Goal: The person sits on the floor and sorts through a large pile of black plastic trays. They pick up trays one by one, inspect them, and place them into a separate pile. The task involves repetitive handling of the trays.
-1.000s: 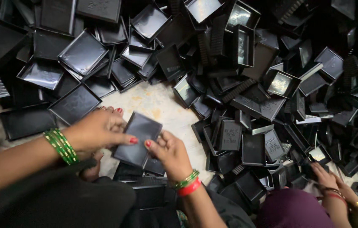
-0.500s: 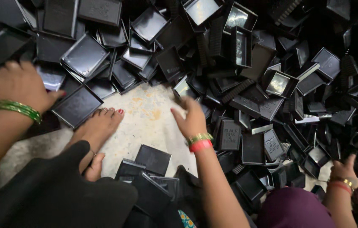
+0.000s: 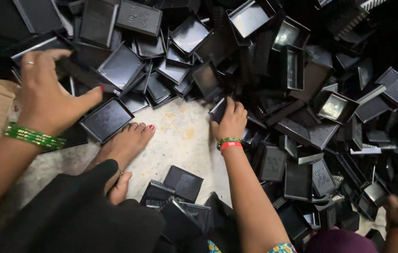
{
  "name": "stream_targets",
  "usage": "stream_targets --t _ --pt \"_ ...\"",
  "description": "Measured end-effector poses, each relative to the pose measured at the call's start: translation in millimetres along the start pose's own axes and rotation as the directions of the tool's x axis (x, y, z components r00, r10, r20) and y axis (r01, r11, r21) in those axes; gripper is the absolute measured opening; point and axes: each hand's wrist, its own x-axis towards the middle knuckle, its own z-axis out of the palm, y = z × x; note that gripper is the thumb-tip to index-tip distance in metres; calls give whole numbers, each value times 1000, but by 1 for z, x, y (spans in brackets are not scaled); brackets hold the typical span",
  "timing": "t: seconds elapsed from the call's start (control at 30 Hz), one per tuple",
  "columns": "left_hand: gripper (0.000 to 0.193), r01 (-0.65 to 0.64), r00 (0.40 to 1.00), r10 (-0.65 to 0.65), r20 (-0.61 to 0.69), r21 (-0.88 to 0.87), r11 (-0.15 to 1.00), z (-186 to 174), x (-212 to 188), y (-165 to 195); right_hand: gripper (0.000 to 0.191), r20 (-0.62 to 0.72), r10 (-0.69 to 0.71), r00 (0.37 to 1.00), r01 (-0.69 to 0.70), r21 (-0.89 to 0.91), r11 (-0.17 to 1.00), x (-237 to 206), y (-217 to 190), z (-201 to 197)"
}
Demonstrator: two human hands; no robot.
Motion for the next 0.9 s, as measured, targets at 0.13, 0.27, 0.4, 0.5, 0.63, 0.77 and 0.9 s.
stream_targets --t 0.13,0.27,0.4,0.5,0.63,0.77,0.9 --pt "78 30 978 56 199 -406 914 6 0 20 82 80 -36 996 32 43 999 -11 11 -1" --pt "73 233 907 149 394 -764 602 27 -11 53 88 189 -39 981 49 -49 998 -18 8 -4" --pt "68 421 810 199 552 -783 458 43 -26 68 87 197 -14 980 24 -49 998 -16 5 -6" --pt "69 625 718 119 686 -710 324 45 -32 63 76 113 -20 993 10 91 996 -19 5 -9" --pt "66 742 650 60 758 -649 166 44 -35 55 71 224 113 968 -250 887 387 -42 -5 -15" --pt "62 745 657 133 742 -666 42 47 -38 59 76 335 -161 929 -366 898 -243 -74 -39 -28" --pt "61 757 644 147 751 -653 23 46 -40 62 76 319 -292 902 -380 906 -184 -83 -67 -46"
